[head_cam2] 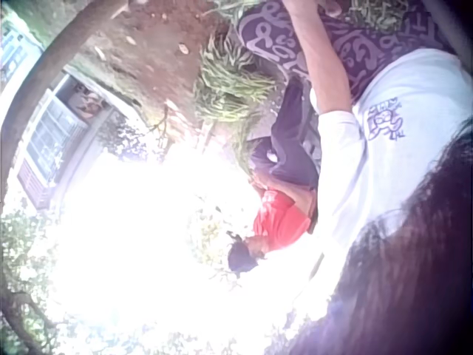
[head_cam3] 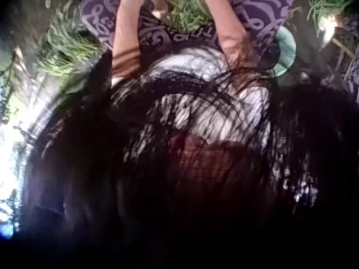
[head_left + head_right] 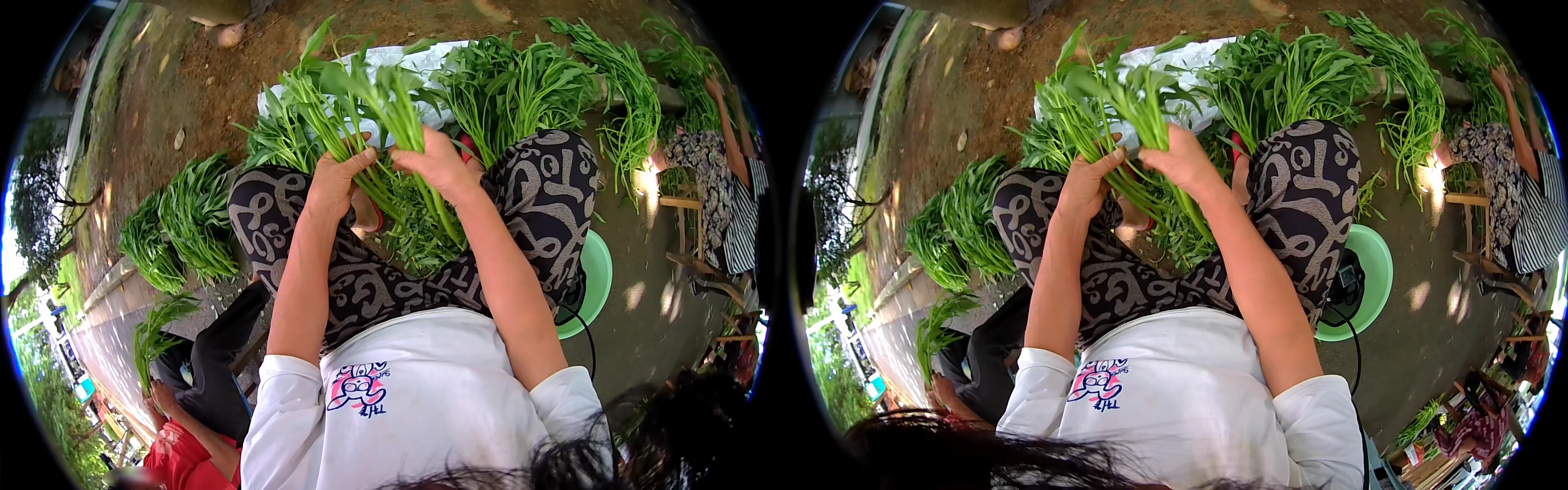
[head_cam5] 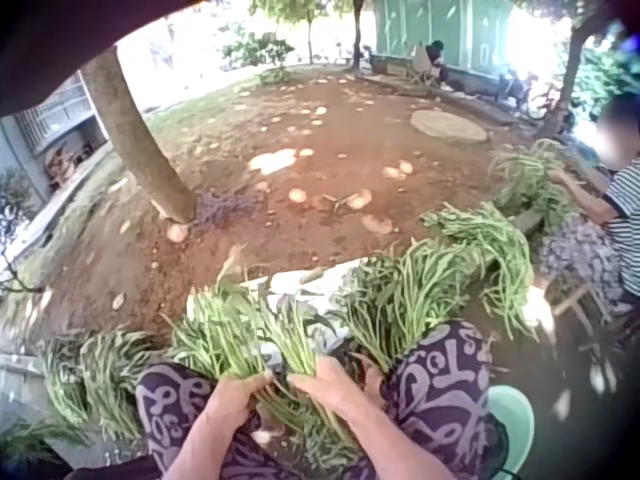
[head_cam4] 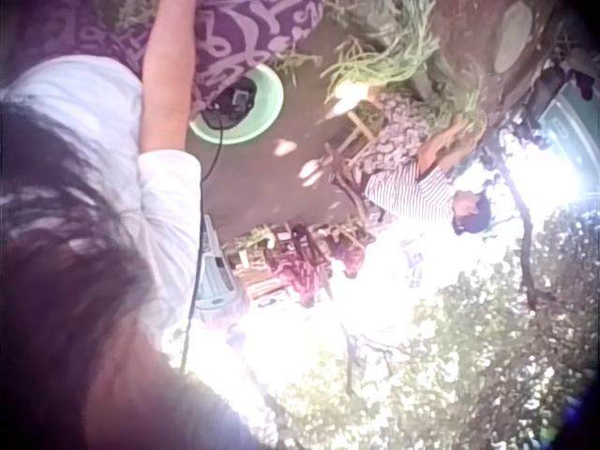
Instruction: The person picks leaves from bundles of leafy green vegetables by hand and places the harvested leaves into a green plastic bucket while seated outdoors.
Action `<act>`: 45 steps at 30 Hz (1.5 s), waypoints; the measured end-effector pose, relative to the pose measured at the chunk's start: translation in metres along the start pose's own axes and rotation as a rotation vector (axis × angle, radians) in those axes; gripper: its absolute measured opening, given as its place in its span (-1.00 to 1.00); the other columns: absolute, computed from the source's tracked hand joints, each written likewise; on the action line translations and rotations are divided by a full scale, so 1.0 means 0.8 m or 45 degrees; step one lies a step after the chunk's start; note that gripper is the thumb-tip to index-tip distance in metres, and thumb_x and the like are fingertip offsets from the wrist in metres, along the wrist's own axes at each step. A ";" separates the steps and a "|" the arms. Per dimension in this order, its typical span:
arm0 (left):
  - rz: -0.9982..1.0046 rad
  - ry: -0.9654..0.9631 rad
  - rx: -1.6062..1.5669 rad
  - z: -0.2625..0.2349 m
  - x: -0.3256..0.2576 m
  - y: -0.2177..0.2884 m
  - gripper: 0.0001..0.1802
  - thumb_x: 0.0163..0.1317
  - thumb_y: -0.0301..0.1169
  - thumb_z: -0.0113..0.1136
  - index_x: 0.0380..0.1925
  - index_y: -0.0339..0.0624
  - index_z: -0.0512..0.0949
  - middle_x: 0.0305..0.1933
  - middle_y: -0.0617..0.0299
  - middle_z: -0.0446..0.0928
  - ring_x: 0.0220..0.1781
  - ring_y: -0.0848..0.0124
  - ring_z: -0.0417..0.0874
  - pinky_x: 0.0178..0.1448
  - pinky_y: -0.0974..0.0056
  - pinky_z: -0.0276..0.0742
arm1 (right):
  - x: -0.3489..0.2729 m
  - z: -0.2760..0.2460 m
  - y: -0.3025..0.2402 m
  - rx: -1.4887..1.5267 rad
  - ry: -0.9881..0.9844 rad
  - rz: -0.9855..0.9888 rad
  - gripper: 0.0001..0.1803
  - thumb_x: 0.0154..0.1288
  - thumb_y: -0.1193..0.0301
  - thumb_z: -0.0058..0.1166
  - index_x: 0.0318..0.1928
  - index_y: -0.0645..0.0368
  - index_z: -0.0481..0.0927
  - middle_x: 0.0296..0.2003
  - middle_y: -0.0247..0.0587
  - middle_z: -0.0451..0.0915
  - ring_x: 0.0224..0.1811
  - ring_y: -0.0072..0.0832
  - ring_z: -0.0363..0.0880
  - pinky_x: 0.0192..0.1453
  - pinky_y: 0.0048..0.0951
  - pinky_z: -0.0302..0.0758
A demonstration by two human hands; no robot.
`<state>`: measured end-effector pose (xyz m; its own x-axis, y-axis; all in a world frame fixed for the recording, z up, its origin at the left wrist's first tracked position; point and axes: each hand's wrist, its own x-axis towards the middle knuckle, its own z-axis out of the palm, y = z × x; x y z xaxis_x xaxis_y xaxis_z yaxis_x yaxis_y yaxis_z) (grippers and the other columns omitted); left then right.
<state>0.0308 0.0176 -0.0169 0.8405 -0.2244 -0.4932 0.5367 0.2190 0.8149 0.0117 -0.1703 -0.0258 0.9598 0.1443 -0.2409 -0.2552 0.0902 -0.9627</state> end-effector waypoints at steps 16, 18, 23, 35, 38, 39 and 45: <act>0.002 0.052 -0.002 -0.002 0.002 -0.001 -0.55 0.23 -0.53 0.21 0.13 -0.28 0.40 -0.34 0.20 0.51 -0.30 0.37 0.54 -0.20 0.26 0.53 | 0.000 -0.013 -0.021 0.343 0.491 -0.024 -0.82 0.15 0.52 0.15 -0.24 0.23 0.46 -0.43 -0.31 0.50 -0.53 -0.58 0.45 -0.43 -0.55 0.40; -0.034 0.070 0.014 0.001 -0.001 0.001 -0.55 0.23 -0.52 0.22 0.13 -0.28 0.40 -0.34 0.20 0.50 -0.29 0.37 0.54 -0.20 0.25 0.54 | 0.001 -0.018 -0.027 0.472 0.686 -0.179 -0.82 0.16 0.53 0.15 -0.23 0.23 0.46 -0.42 -0.29 0.49 -0.52 -0.58 0.45 -0.43 -0.54 0.41; -0.050 -0.076 -0.063 0.006 -0.002 0.003 -0.57 0.32 -0.43 0.11 0.16 -0.34 0.37 -0.22 0.20 0.50 -0.20 0.36 0.55 -0.10 0.21 0.54 | 0.003 -0.022 -0.022 0.338 0.551 -0.170 -0.77 0.11 0.58 0.18 -0.22 0.23 0.44 -0.45 -0.32 0.47 -0.51 -0.58 0.42 -0.41 -0.53 0.40; -0.135 -0.272 0.097 0.004 -0.002 -0.005 -0.72 0.27 -0.49 0.13 -0.01 -0.24 0.49 -0.18 0.25 0.54 -0.18 0.41 0.57 -0.07 0.26 0.52 | -0.001 0.019 -0.001 0.393 0.087 -0.073 -0.64 0.07 0.53 0.21 -0.11 0.33 0.44 -0.30 -0.23 0.54 -0.30 -0.48 0.54 -0.17 -0.44 0.50; -0.115 -0.260 0.209 0.007 -0.003 -0.002 -0.70 0.25 -0.49 0.18 -0.01 -0.24 0.49 -0.21 0.25 0.55 -0.20 0.41 0.57 -0.12 0.28 0.52 | 0.004 0.018 0.012 0.202 0.202 -0.248 -0.63 0.00 0.52 0.22 -0.14 0.32 0.45 -0.31 -0.24 0.54 -0.32 -0.47 0.53 -0.17 -0.42 0.50; -0.116 -0.237 0.198 0.005 -0.002 -0.002 -0.70 0.24 -0.51 0.18 -0.01 -0.27 0.49 -0.22 0.23 0.55 -0.22 0.41 0.57 -0.16 0.31 0.51 | 0.003 0.020 0.009 0.219 0.210 -0.221 -0.63 -0.01 0.52 0.21 -0.14 0.32 0.46 -0.32 -0.23 0.55 -0.32 -0.47 0.53 -0.16 -0.41 0.49; -0.075 -0.025 0.021 0.010 -0.003 0.000 -0.69 0.24 -0.54 0.18 -0.01 -0.31 0.48 -0.20 0.18 0.57 -0.24 0.40 0.60 -0.26 0.34 0.52 | 0.003 0.008 -0.006 0.131 0.326 -0.027 -0.68 -0.01 0.54 0.09 -0.17 0.32 0.45 -0.37 -0.19 0.56 -0.41 -0.49 0.53 -0.28 -0.45 0.50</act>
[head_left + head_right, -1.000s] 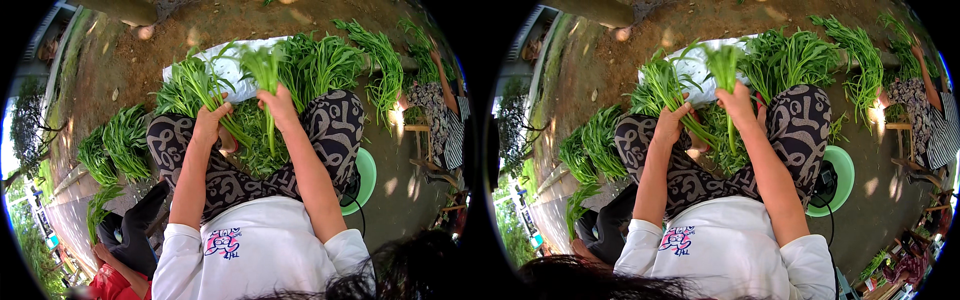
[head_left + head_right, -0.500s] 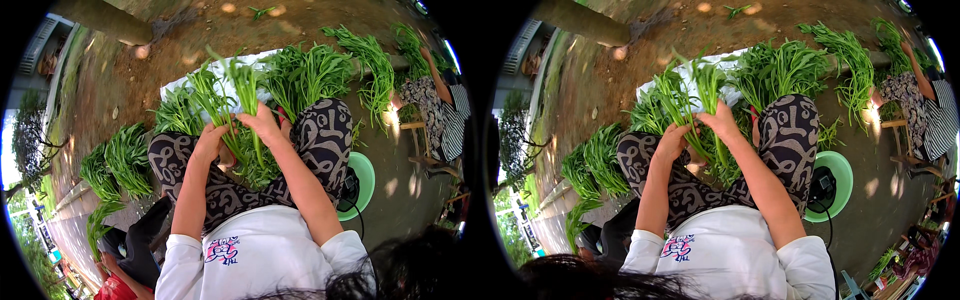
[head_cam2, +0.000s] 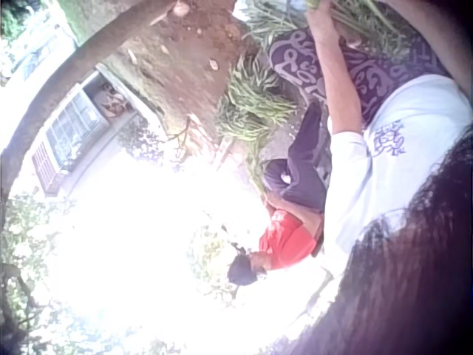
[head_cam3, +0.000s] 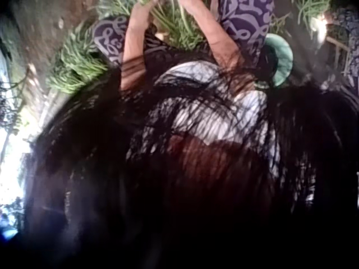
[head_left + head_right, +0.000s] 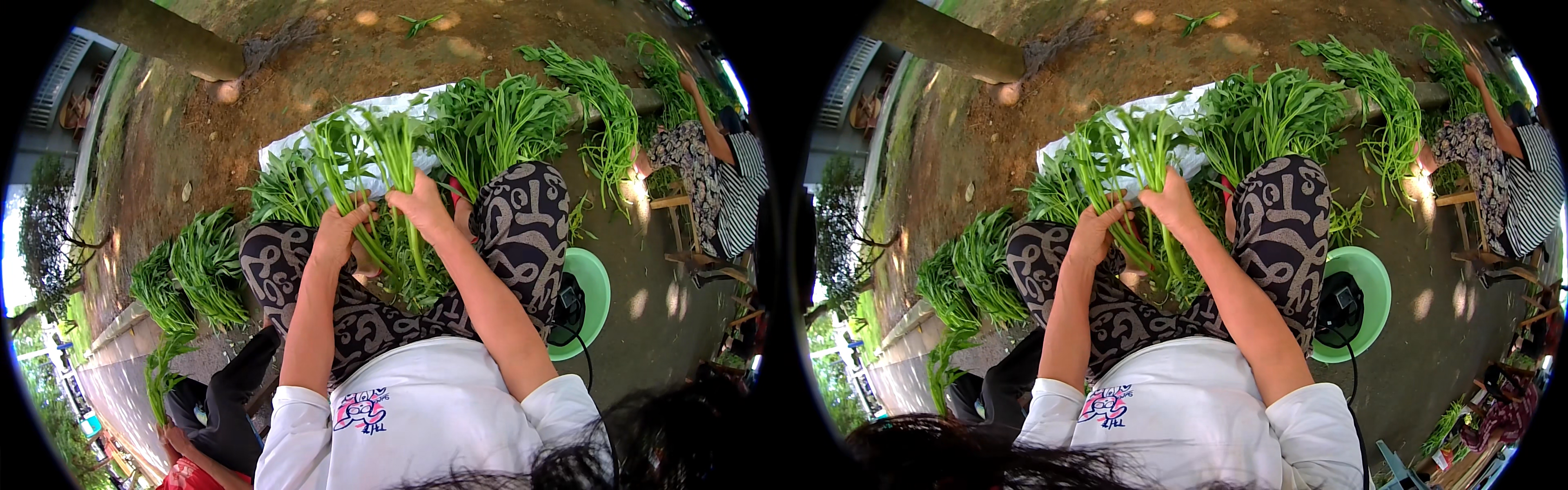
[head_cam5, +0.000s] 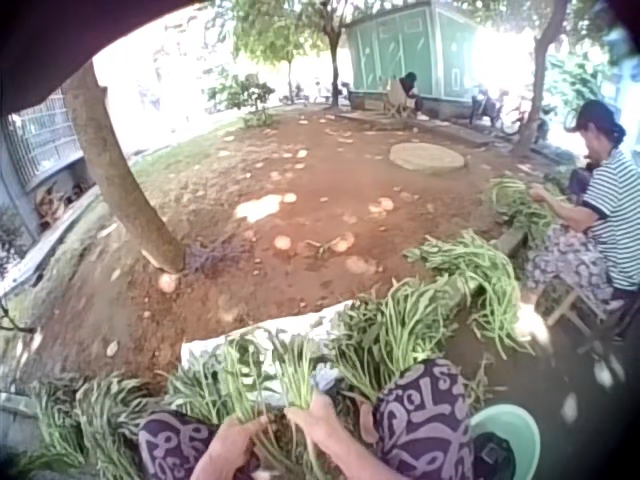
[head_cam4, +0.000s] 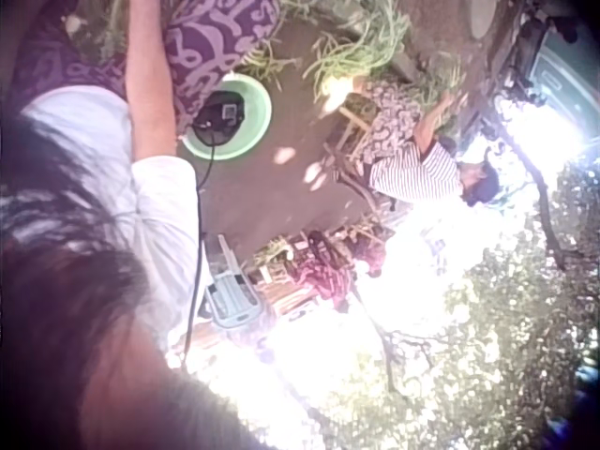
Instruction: The person picks leaves from bundles of leafy green vegetables by hand and places the harvested leaves into a green plastic bucket while seated outdoors.
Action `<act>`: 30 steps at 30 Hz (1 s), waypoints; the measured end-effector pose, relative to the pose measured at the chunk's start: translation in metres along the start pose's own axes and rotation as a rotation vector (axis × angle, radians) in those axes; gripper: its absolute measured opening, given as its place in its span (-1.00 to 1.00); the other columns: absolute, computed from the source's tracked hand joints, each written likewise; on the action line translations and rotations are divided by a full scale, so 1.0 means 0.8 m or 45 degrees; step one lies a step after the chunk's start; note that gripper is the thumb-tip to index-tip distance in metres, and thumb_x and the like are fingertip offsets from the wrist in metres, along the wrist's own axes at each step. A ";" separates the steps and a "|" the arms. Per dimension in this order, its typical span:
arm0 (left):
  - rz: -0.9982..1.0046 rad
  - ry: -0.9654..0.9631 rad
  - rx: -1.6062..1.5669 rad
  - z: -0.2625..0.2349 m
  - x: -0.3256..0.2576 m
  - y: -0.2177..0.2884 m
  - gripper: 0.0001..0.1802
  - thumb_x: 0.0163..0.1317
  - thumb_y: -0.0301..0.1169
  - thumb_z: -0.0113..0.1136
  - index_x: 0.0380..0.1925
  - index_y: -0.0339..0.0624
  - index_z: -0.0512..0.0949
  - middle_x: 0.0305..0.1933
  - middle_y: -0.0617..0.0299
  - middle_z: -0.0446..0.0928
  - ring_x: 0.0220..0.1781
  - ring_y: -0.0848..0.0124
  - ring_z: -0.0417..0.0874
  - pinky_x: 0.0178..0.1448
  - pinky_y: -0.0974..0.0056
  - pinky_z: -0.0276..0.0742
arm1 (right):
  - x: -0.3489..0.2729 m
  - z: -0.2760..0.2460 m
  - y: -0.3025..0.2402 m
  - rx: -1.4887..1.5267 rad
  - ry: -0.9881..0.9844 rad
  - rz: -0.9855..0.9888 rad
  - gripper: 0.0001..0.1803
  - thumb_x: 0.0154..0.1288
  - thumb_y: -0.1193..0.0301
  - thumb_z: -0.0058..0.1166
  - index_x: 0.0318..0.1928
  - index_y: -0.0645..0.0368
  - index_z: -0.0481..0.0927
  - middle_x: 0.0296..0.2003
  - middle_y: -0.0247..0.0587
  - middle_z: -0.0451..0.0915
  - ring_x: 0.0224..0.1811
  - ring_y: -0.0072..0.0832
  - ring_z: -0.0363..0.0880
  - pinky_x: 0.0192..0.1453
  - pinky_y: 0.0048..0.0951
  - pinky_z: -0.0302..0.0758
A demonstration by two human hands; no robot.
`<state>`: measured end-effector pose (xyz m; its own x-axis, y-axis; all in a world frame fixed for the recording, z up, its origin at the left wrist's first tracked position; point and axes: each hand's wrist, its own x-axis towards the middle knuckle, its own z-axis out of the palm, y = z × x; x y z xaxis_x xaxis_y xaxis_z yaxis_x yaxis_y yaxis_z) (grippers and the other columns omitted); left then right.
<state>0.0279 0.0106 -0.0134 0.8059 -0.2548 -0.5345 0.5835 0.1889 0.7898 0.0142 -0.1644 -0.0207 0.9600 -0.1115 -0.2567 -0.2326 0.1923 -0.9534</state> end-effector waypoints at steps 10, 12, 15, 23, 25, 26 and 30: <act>0.051 0.145 -0.149 -0.014 0.006 0.001 -0.68 0.27 -0.54 0.14 0.02 -0.27 0.40 -0.16 0.13 0.57 -0.21 0.34 0.62 -0.22 0.25 0.60 | 0.020 -0.028 -0.003 -0.234 0.387 -0.317 -0.70 0.04 0.51 0.08 -0.17 0.33 0.43 -0.41 -0.12 0.58 -0.39 -0.36 0.57 -0.22 -0.35 0.50; 0.039 0.104 -0.186 -0.009 0.004 0.001 -0.68 0.27 -0.55 0.13 0.02 -0.29 0.39 -0.16 0.12 0.57 -0.20 0.33 0.62 -0.20 0.26 0.60 | 0.017 -0.022 0.000 -0.296 0.235 -0.303 -0.66 0.03 0.48 0.13 -0.15 0.30 0.43 -0.37 -0.10 0.57 -0.34 -0.28 0.56 -0.14 -0.31 0.49; 0.019 0.039 -0.163 -0.007 0.005 0.001 -0.69 0.28 -0.55 0.12 0.02 -0.30 0.39 -0.14 0.11 0.56 -0.19 0.33 0.62 -0.18 0.24 0.61 | 0.004 0.000 0.011 -0.313 0.023 -0.244 -0.60 0.00 0.45 0.18 -0.12 0.30 0.43 -0.38 -0.09 0.56 -0.32 -0.25 0.56 -0.12 -0.31 0.49; 0.044 -0.097 -0.196 -0.013 0.005 -0.004 -0.69 0.27 -0.57 0.11 0.03 -0.33 0.41 -0.08 0.12 0.54 -0.14 0.31 0.61 -0.05 0.25 0.59 | -0.020 0.025 -0.007 -0.475 -0.208 -0.100 -0.50 0.00 0.46 0.28 -0.04 0.35 0.40 -0.22 -0.05 0.61 -0.23 -0.37 0.62 -0.07 -0.36 0.51; 0.035 -0.131 -0.177 -0.011 0.006 -0.005 -0.67 0.28 -0.57 0.11 0.04 -0.34 0.41 -0.08 0.12 0.54 -0.14 0.32 0.60 -0.05 0.25 0.59 | -0.019 0.023 0.001 -0.537 -0.173 -0.155 -0.49 -0.02 0.46 0.28 -0.04 0.36 0.40 -0.22 -0.02 0.61 -0.22 -0.32 0.62 -0.07 -0.33 0.51; 0.024 -0.142 -0.176 -0.010 0.007 -0.005 -0.66 0.28 -0.56 0.11 0.05 -0.34 0.41 -0.08 0.12 0.53 -0.14 0.33 0.59 -0.05 0.25 0.59 | -0.018 0.021 0.004 -0.568 -0.156 -0.182 -0.49 -0.03 0.46 0.28 -0.05 0.36 0.40 -0.22 0.00 0.61 -0.21 -0.30 0.62 -0.07 -0.31 0.50; -0.056 -0.165 -0.225 -0.012 0.008 -0.002 -0.64 0.29 -0.52 0.11 0.08 -0.35 0.40 -0.15 0.18 0.51 -0.16 0.36 0.57 -0.06 0.21 0.59 | -0.010 0.017 0.005 -0.392 -0.149 0.026 -0.53 0.00 0.45 0.21 -0.06 0.35 0.41 -0.23 0.04 0.60 -0.20 -0.22 0.62 -0.07 -0.23 0.48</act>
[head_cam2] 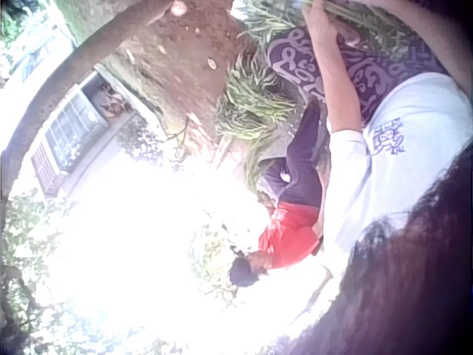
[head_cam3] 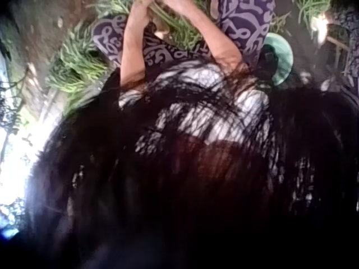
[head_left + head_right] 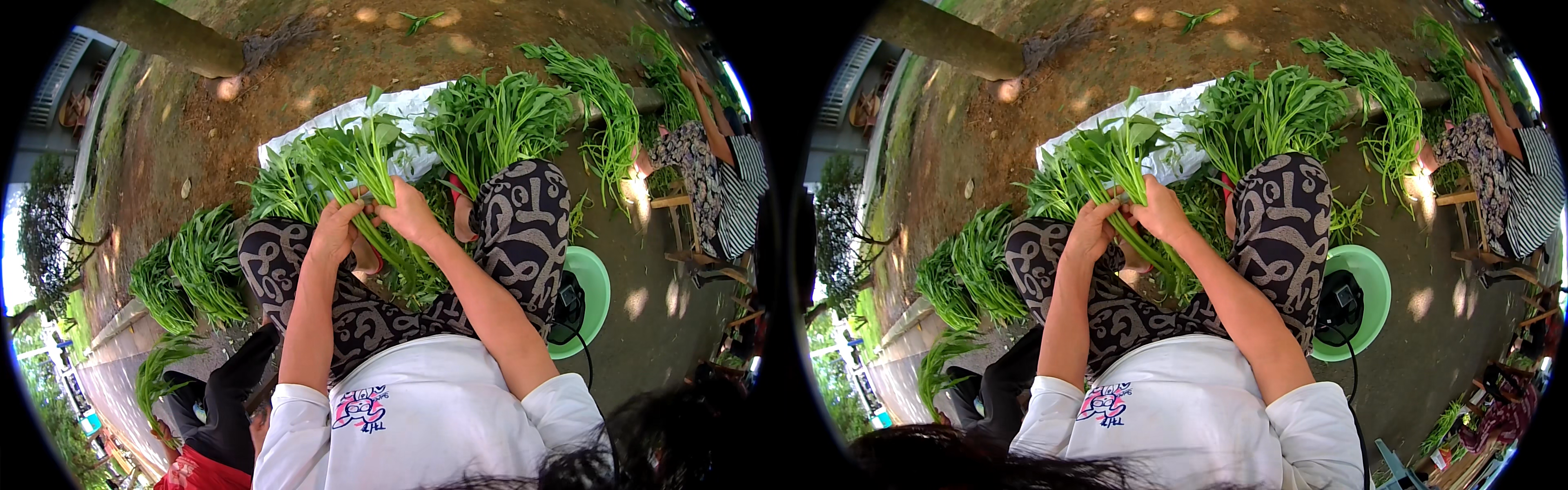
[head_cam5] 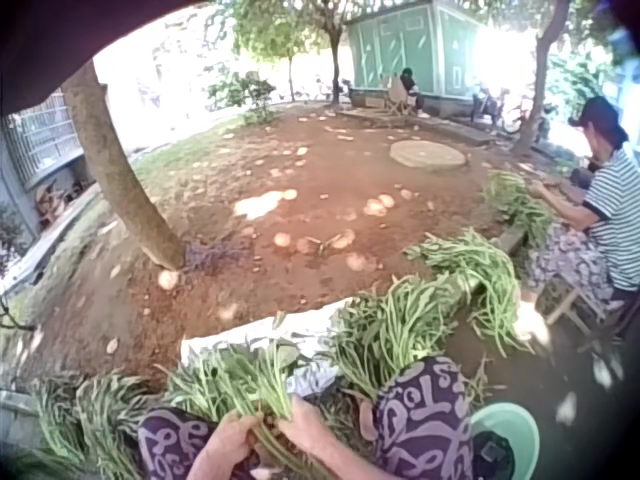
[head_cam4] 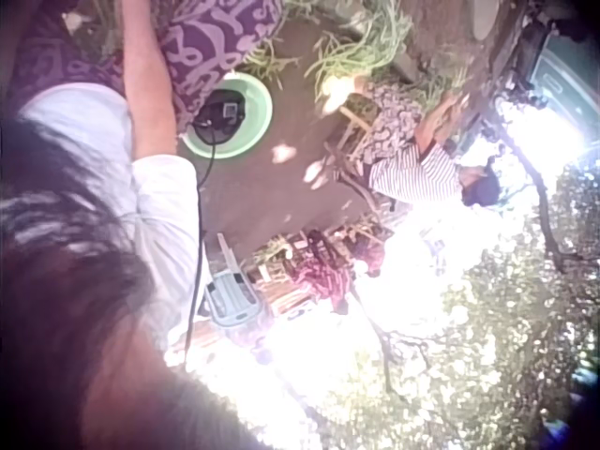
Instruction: The person picks leaves from bundles of leafy green vegetables by hand and places the harvested leaves into a green plastic bucket while seated outdoors.
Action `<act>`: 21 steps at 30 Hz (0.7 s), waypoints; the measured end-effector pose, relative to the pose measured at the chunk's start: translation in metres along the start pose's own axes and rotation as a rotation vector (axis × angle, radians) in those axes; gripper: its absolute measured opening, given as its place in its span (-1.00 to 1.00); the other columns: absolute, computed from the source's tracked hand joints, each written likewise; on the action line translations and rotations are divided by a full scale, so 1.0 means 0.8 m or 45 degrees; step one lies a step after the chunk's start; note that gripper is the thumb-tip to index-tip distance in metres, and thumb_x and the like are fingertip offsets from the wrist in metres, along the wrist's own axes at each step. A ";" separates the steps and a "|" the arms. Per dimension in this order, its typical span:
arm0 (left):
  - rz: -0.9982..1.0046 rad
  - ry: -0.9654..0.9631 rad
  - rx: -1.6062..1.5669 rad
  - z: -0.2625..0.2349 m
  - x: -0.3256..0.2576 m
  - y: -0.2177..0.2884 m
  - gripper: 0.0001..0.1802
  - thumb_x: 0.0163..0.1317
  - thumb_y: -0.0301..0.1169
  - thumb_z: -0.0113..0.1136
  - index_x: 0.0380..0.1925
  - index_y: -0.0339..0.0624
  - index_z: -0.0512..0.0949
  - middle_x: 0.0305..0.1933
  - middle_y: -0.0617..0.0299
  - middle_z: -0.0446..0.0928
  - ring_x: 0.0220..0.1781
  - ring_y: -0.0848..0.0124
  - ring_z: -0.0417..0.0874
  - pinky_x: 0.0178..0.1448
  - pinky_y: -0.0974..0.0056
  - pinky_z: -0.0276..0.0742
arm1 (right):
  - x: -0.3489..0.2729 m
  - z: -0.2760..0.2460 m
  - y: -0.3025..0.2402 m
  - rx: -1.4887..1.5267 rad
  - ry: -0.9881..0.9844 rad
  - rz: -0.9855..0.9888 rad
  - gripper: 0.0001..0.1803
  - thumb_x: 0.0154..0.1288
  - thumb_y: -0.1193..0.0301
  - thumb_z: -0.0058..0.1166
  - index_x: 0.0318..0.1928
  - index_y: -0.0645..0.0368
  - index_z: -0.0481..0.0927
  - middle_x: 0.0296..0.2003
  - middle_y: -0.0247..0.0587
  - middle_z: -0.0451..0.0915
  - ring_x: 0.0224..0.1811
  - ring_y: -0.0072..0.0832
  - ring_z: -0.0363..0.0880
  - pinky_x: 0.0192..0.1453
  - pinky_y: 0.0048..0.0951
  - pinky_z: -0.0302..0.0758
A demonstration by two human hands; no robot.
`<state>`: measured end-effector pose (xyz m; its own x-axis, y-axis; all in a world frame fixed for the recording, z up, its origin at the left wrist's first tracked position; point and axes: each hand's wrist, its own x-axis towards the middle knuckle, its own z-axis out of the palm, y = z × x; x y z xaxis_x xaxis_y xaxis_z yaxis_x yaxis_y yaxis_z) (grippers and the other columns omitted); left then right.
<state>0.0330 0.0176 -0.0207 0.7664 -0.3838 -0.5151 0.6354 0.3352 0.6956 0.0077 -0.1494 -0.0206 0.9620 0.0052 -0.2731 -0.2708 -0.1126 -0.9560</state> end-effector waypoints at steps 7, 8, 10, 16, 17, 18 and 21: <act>0.007 0.226 0.173 -0.001 -0.001 0.001 -0.65 0.25 -0.49 0.19 0.05 -0.23 0.46 -0.23 0.28 0.49 -0.20 0.44 0.56 -0.19 0.33 0.58 | 0.021 -0.021 0.017 0.151 0.478 -0.116 -0.63 0.03 0.45 0.12 -0.11 0.30 0.44 -0.37 -0.07 0.56 -0.34 -0.26 0.55 -0.15 -0.28 0.47; 0.008 0.261 0.183 0.001 -0.002 0.001 -0.65 0.24 -0.49 0.21 0.04 -0.22 0.47 -0.23 0.29 0.50 -0.21 0.45 0.56 -0.20 0.35 0.57 | 0.025 -0.027 0.020 0.216 0.538 -0.111 -0.64 0.03 0.45 0.12 -0.11 0.29 0.44 -0.36 -0.09 0.55 -0.35 -0.30 0.53 -0.16 -0.30 0.47; 0.000 0.286 0.213 0.001 -0.003 0.002 -0.65 0.23 -0.49 0.24 0.02 -0.20 0.48 -0.24 0.30 0.51 -0.23 0.46 0.56 -0.22 0.37 0.57 | 0.027 -0.035 0.019 0.323 0.598 -0.196 -0.67 0.04 0.46 0.12 -0.14 0.29 0.44 -0.38 -0.16 0.53 -0.40 -0.41 0.47 -0.22 -0.38 0.45; 0.009 0.189 0.211 0.004 -0.001 -0.001 -0.70 0.22 -0.48 0.25 -0.04 -0.21 0.49 -0.24 0.30 0.54 -0.28 0.46 0.57 -0.21 0.34 0.59 | 0.018 -0.014 0.014 0.219 0.237 -0.160 -0.60 0.02 0.47 0.12 -0.07 0.29 0.46 -0.32 -0.15 0.57 -0.29 -0.35 0.55 -0.11 -0.36 0.48; 0.006 0.190 0.197 0.006 -0.001 -0.001 -0.71 0.22 -0.48 0.24 -0.06 -0.21 0.49 -0.23 0.29 0.54 -0.28 0.46 0.57 -0.22 0.34 0.60 | 0.016 -0.009 0.016 0.224 0.178 -0.194 -0.58 0.01 0.47 0.12 -0.05 0.28 0.46 -0.29 -0.13 0.58 -0.25 -0.34 0.56 -0.08 -0.35 0.48; 0.005 0.189 0.177 0.008 -0.002 -0.001 -0.73 0.23 -0.48 0.24 -0.07 -0.21 0.49 -0.23 0.29 0.55 -0.28 0.46 0.57 -0.22 0.34 0.60 | 0.012 -0.004 0.013 0.223 0.118 -0.229 -0.56 0.01 0.47 0.12 -0.02 0.28 0.46 -0.25 -0.11 0.59 -0.21 -0.33 0.57 -0.06 -0.34 0.48; 0.019 0.152 0.160 0.005 -0.003 -0.001 -0.75 0.25 -0.47 0.22 -0.07 -0.21 0.49 -0.21 0.27 0.56 -0.28 0.46 0.58 -0.22 0.34 0.60 | 0.005 0.004 0.008 0.315 -0.048 -0.229 -0.57 0.05 0.53 0.10 0.01 0.27 0.46 -0.16 -0.07 0.60 -0.14 -0.36 0.59 -0.02 -0.36 0.50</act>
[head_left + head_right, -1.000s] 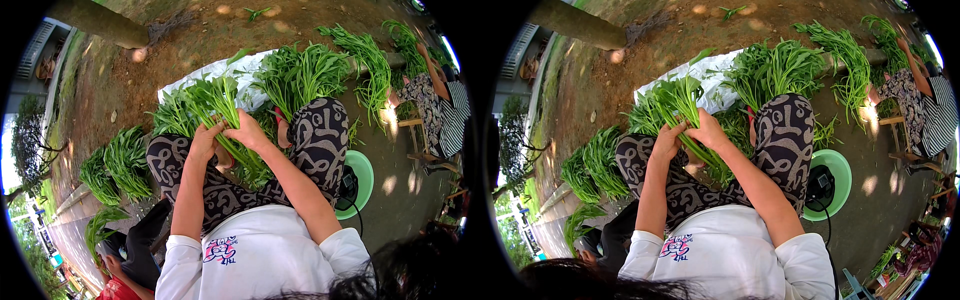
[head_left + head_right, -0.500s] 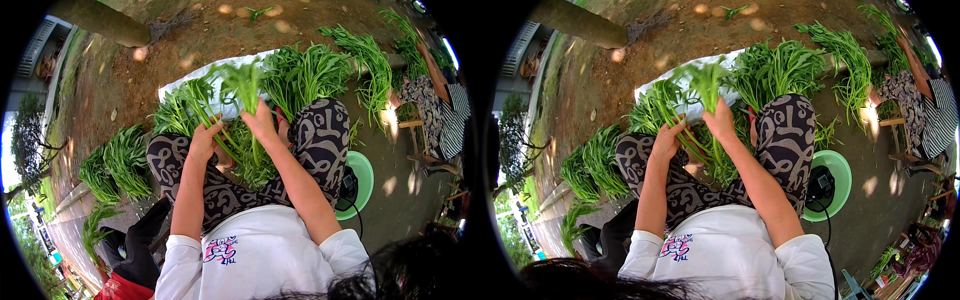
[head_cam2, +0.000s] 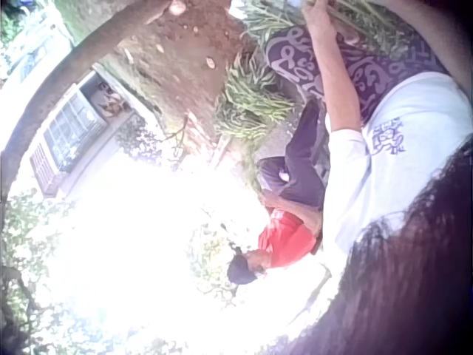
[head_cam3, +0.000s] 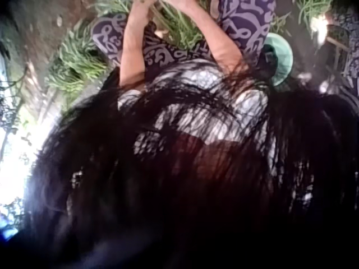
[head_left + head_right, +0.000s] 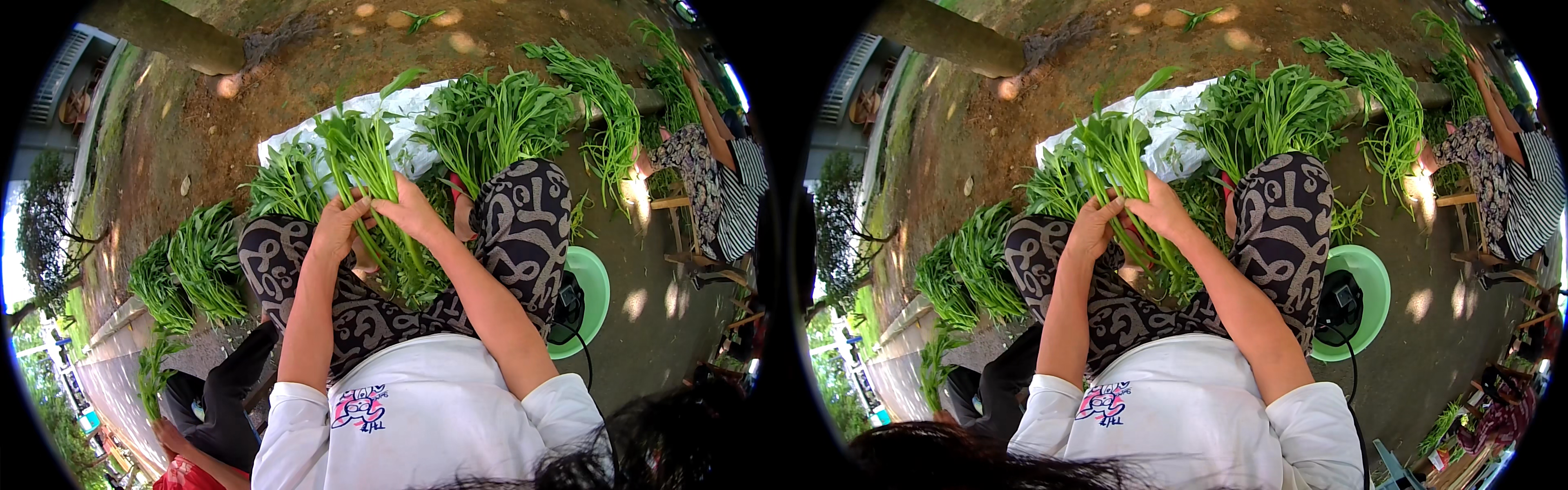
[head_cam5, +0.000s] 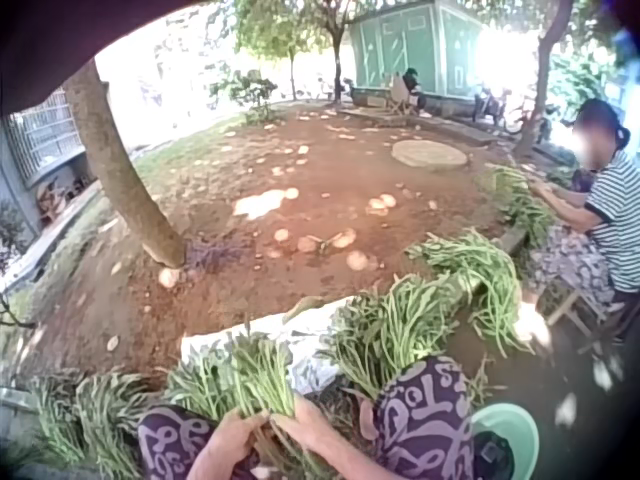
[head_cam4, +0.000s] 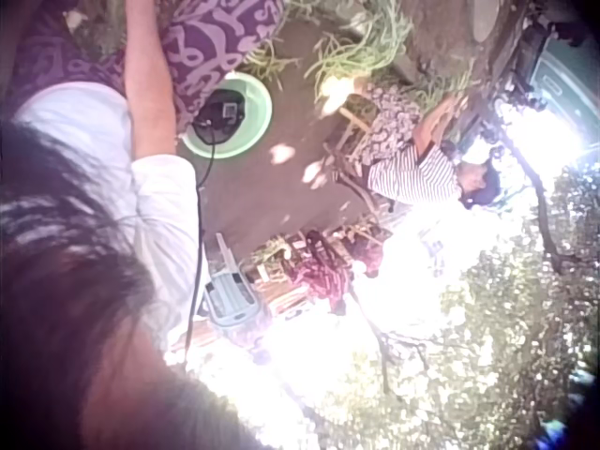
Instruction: The person picks leaves from bundles of leafy green vegetables by hand and places the harvested leaves into a green plastic bucket while seated outdoors.
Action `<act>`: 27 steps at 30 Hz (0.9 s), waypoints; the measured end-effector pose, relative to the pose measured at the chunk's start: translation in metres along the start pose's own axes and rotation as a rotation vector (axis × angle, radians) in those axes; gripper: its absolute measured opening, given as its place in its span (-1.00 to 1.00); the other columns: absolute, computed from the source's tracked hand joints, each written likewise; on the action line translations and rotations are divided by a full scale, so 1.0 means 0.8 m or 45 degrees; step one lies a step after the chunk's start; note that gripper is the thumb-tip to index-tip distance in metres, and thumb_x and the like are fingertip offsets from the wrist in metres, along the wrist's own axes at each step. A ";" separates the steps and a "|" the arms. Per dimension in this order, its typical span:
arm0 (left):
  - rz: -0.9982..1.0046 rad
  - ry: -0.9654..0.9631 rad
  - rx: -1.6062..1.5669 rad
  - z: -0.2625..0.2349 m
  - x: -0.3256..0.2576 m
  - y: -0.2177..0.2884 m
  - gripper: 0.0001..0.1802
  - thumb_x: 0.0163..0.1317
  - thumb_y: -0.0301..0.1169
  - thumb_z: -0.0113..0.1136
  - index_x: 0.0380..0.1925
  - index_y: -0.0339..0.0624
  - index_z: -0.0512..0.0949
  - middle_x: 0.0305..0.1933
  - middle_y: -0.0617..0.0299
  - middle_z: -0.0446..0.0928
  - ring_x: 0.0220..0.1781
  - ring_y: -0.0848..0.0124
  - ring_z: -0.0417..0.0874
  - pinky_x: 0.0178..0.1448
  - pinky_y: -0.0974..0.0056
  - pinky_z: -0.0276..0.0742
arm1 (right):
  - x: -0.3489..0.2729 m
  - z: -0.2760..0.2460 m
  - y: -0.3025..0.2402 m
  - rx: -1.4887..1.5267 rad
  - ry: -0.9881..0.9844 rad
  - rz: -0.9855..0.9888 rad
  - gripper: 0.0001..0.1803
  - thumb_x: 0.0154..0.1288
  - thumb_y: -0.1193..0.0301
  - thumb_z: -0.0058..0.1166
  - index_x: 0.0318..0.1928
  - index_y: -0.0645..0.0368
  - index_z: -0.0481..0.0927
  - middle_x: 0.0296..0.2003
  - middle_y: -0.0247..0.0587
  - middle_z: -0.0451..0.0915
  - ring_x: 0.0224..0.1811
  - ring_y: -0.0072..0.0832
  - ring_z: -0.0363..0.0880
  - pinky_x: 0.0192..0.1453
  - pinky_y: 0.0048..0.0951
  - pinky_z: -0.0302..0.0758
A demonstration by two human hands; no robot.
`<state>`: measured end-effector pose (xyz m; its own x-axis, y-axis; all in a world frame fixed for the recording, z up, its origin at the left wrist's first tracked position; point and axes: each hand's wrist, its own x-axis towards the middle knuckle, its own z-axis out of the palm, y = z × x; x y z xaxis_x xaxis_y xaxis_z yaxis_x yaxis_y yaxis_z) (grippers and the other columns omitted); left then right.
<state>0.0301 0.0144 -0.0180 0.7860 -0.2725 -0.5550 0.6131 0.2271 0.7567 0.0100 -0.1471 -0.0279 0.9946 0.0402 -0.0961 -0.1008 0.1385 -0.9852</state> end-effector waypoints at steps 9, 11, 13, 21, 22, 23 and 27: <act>-0.005 -0.041 -0.032 0.003 -0.004 0.008 -0.64 0.32 -0.39 0.13 0.07 -0.25 0.38 -0.21 0.25 0.48 -0.21 0.44 0.54 -0.14 0.26 0.59 | -0.005 0.000 -0.017 0.020 -0.048 0.093 -0.60 0.02 0.52 0.19 -0.07 0.32 0.46 -0.25 -0.10 0.61 -0.21 -0.33 0.61 -0.06 -0.33 0.52; 0.013 -0.020 -0.110 0.010 -0.006 0.010 -0.64 0.35 -0.38 0.07 0.09 -0.26 0.34 -0.21 0.23 0.46 -0.20 0.41 0.54 -0.14 0.23 0.60 | 0.001 -0.008 0.001 -0.287 0.138 -0.006 -0.58 -0.01 0.46 0.21 -0.09 0.33 0.46 -0.30 -0.06 0.61 -0.24 -0.27 0.61 -0.11 -0.29 0.51; 0.025 0.004 -0.180 0.009 -0.005 0.010 -0.66 0.37 -0.39 0.01 0.10 -0.27 0.33 -0.22 0.22 0.45 -0.20 0.39 0.54 -0.13 0.20 0.61 | 0.007 -0.015 0.010 -0.265 0.255 -0.040 -0.56 -0.03 0.42 0.22 -0.10 0.33 0.46 -0.34 -0.04 0.60 -0.27 -0.22 0.61 -0.13 -0.27 0.50; 0.052 0.104 -0.208 -0.011 0.006 0.003 -0.73 0.35 -0.43 0.05 0.02 -0.24 0.46 -0.26 0.23 0.45 -0.24 0.39 0.52 -0.14 0.17 0.59 | 0.021 -0.041 0.007 -0.068 0.595 -0.081 -0.64 0.03 0.42 0.17 -0.15 0.28 0.45 -0.40 -0.15 0.56 -0.39 -0.37 0.53 -0.19 -0.35 0.48; 0.052 0.103 -0.166 -0.012 0.007 0.002 -0.73 0.34 -0.42 0.08 0.01 -0.23 0.47 -0.26 0.24 0.46 -0.25 0.41 0.52 -0.16 0.19 0.58 | 0.021 -0.041 0.003 -0.066 0.618 -0.077 -0.64 0.03 0.42 0.16 -0.14 0.28 0.44 -0.40 -0.15 0.55 -0.39 -0.38 0.53 -0.19 -0.35 0.48; 0.052 0.103 -0.123 -0.013 0.007 0.001 -0.73 0.33 -0.41 0.12 0.00 -0.22 0.49 -0.26 0.25 0.47 -0.25 0.42 0.52 -0.19 0.21 0.56 | 0.021 -0.038 0.002 -0.054 0.583 -0.065 -0.64 0.04 0.43 0.15 -0.12 0.28 0.44 -0.39 -0.17 0.54 -0.38 -0.39 0.53 -0.18 -0.34 0.48; 0.027 0.110 -0.066 -0.004 0.005 0.001 -0.73 0.28 -0.39 0.21 -0.04 -0.19 0.53 -0.24 0.27 0.52 -0.26 0.45 0.53 -0.26 0.28 0.50 | 0.012 -0.019 0.002 -0.108 0.345 -0.072 -0.60 0.03 0.42 0.14 -0.08 0.28 0.43 -0.37 -0.14 0.54 -0.31 -0.34 0.53 -0.10 -0.31 0.48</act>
<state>0.0337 0.0167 -0.0210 0.8015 -0.1858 -0.5684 0.5976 0.2808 0.7510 0.0196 -0.1619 -0.0325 0.9704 -0.2330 -0.0636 -0.0536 0.0490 -0.9974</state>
